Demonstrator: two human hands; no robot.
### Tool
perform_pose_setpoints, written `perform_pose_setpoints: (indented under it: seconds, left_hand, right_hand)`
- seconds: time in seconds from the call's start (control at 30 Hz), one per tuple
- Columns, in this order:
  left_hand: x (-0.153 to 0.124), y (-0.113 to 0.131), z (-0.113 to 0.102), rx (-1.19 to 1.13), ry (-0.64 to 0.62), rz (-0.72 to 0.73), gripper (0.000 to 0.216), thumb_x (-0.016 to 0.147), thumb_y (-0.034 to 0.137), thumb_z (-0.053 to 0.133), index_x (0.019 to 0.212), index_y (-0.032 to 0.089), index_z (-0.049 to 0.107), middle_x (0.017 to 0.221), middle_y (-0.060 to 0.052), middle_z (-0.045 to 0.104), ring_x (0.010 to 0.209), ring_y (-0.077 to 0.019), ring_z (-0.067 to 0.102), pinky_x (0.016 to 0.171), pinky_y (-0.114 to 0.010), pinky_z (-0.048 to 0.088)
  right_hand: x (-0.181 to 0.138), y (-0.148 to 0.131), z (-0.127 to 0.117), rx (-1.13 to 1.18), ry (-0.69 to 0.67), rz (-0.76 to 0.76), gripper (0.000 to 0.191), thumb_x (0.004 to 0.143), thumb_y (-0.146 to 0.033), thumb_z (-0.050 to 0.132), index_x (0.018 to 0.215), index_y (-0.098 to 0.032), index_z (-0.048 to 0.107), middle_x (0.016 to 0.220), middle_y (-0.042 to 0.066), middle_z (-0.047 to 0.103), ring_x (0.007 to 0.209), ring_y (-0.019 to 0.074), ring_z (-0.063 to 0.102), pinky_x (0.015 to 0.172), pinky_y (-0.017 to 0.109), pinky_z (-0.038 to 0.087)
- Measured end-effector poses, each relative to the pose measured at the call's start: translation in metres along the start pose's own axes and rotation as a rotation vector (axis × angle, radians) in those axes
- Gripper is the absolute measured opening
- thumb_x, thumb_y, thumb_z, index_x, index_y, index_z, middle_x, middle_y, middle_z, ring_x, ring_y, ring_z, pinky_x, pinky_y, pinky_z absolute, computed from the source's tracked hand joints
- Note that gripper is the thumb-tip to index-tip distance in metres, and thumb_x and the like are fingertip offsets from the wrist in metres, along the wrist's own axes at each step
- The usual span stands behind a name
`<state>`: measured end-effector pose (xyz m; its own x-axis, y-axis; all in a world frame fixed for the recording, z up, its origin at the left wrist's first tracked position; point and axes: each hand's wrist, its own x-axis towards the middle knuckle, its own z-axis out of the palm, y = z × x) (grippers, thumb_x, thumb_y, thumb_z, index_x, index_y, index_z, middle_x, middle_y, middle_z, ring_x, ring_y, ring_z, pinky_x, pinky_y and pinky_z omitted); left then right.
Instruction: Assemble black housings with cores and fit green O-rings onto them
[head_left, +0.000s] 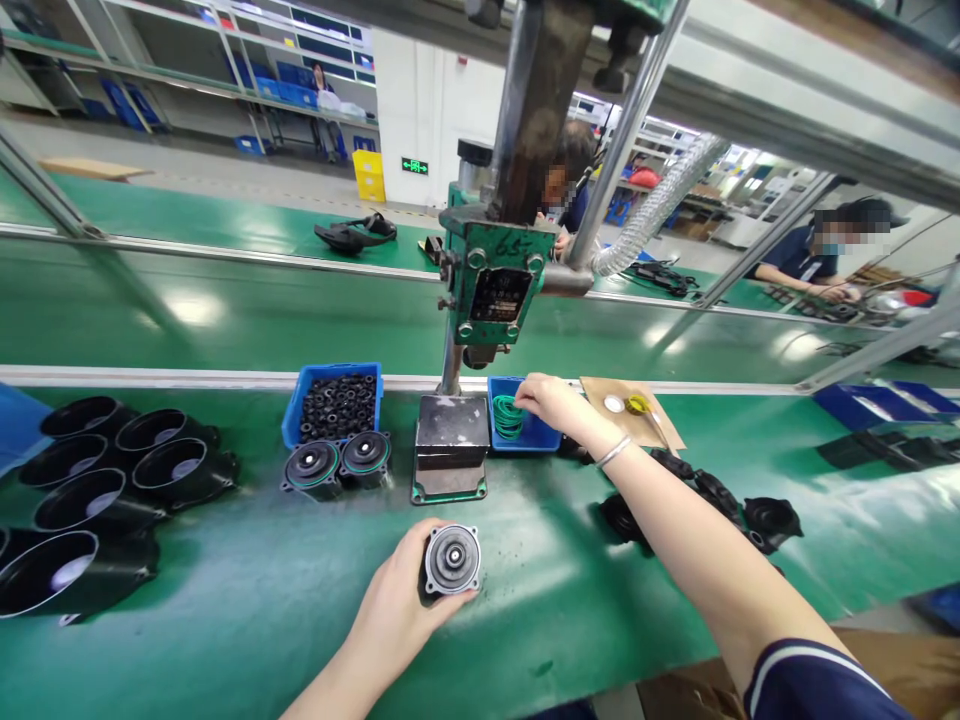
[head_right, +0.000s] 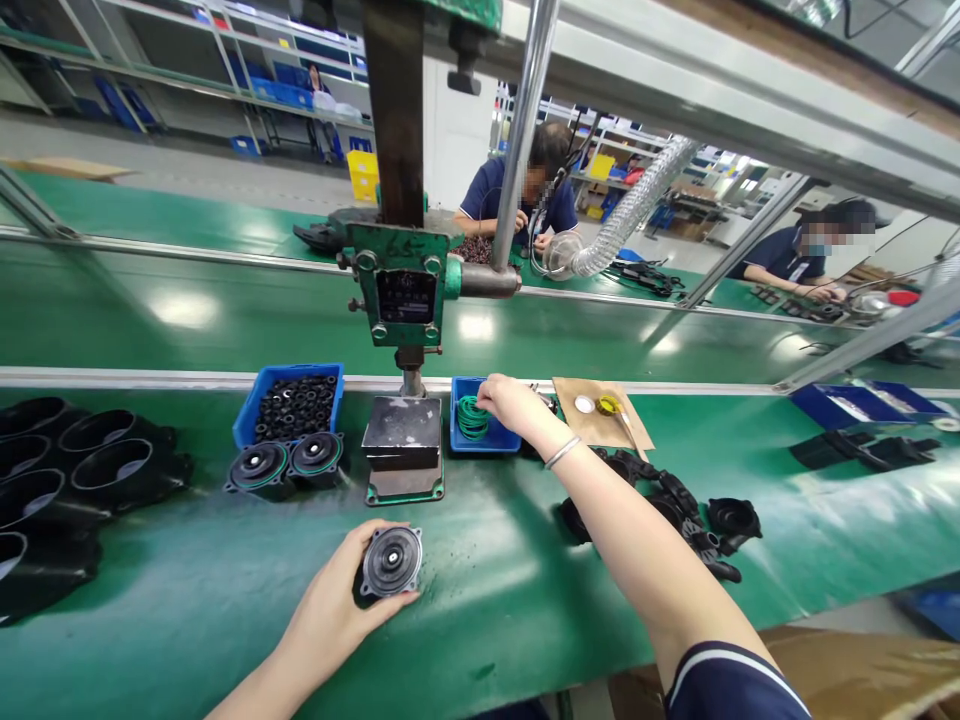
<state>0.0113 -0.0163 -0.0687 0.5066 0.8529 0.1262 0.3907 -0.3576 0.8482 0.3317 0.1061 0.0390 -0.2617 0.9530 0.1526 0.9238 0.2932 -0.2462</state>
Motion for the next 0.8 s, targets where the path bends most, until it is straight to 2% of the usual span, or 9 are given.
perform_pose_setpoints:
  seconds: [0.13, 0.2, 0.27, 0.33, 0.43, 0.5, 0.67, 0.8]
  left_hand:
    - [-0.001, 0.001, -0.001, 0.000, -0.009, 0.014, 0.064, 0.079, 0.027, 0.083, 0.130, 0.030, 0.045, 0.127, -0.006, 0.065, 0.116, -0.0278, 0.066, 0.099, -0.045, 0.055]
    - [-0.003, 0.002, -0.005, 0.009, 0.003, 0.071, 0.074, 0.078, 0.036, 0.085, 0.138, 0.029, 0.042, 0.136, -0.010, 0.060, 0.126, -0.0311, 0.060, 0.106, -0.050, 0.052]
    - [-0.005, 0.003, -0.012, 0.013, 0.042, 0.168, 0.082, 0.081, 0.045, 0.081, 0.147, 0.025, 0.036, 0.147, -0.016, 0.051, 0.137, -0.0340, 0.050, 0.113, -0.053, 0.045]
    - [-0.004, 0.005, -0.021, 0.010, 0.088, 0.280, 0.071, 0.090, 0.039, 0.073, 0.149, 0.022, 0.036, 0.150, -0.017, 0.048, 0.141, -0.0316, 0.046, 0.115, -0.050, 0.043]
    - [0.000, 0.009, -0.034, 0.028, 0.080, 0.447, 0.032, 0.098, 0.017, 0.061, 0.129, 0.024, 0.055, 0.130, -0.008, 0.065, 0.131, -0.0213, 0.057, 0.113, -0.036, 0.047]
    - [0.003, 0.012, -0.040, 0.062, 0.064, 0.505, 0.019, 0.098, 0.011, 0.057, 0.112, 0.023, 0.062, 0.114, -0.004, 0.071, 0.122, -0.0172, 0.064, 0.110, -0.030, 0.048]
    - [0.008, 0.015, -0.046, 0.095, 0.083, 0.524, 0.011, 0.102, 0.014, 0.053, 0.103, 0.019, 0.063, 0.099, -0.004, 0.072, 0.110, -0.0150, 0.070, 0.101, -0.024, 0.054]
    - [0.010, 0.014, -0.050, 0.125, 0.038, 0.550, 0.014, 0.103, 0.014, 0.051, 0.106, 0.020, 0.063, 0.101, -0.005, 0.073, 0.109, -0.0158, 0.070, 0.100, -0.025, 0.055]
  right_hand:
    - [-0.032, -0.042, -0.027, 0.044, 0.160, -0.033, 0.014, 0.100, -0.021, 0.058, 0.090, -0.015, 0.067, 0.090, 0.006, 0.063, 0.085, 0.0176, 0.061, 0.081, 0.030, 0.048]
    - [-0.058, -0.071, -0.029, 0.192, 0.172, -0.187, 0.014, 0.102, -0.024, 0.057, 0.093, -0.018, 0.065, 0.088, 0.004, 0.064, 0.083, 0.0161, 0.061, 0.079, 0.028, 0.049]
    - [-0.084, -0.098, -0.018, 0.371, 0.101, -0.331, 0.014, 0.102, -0.027, 0.056, 0.097, -0.019, 0.065, 0.088, 0.004, 0.064, 0.084, 0.0154, 0.060, 0.076, 0.027, 0.050]
    - [-0.103, -0.117, 0.002, 0.407, -0.002, -0.391, 0.015, 0.103, -0.028, 0.054, 0.100, -0.018, 0.065, 0.092, 0.005, 0.065, 0.085, 0.0152, 0.060, 0.076, 0.026, 0.050]
    - [-0.115, -0.124, 0.032, 0.442, -0.074, -0.368, 0.017, 0.103, -0.029, 0.053, 0.103, -0.017, 0.066, 0.095, 0.006, 0.064, 0.085, 0.0145, 0.060, 0.077, 0.026, 0.050]
    - [-0.116, -0.119, 0.044, 0.515, -0.079, -0.335, 0.017, 0.102, -0.030, 0.055, 0.102, -0.017, 0.065, 0.095, 0.005, 0.063, 0.085, 0.0140, 0.060, 0.078, 0.025, 0.049]
    - [-0.116, -0.112, 0.046, 0.628, -0.147, -0.249, 0.015, 0.102, -0.031, 0.057, 0.098, -0.018, 0.063, 0.094, 0.004, 0.062, 0.085, 0.0137, 0.059, 0.079, 0.024, 0.049]
    - [-0.125, -0.119, 0.045, 0.617, -0.176, -0.237, 0.021, 0.098, -0.039, 0.062, 0.107, -0.020, 0.060, 0.102, 0.005, 0.061, 0.091, 0.0155, 0.058, 0.082, 0.026, 0.049]
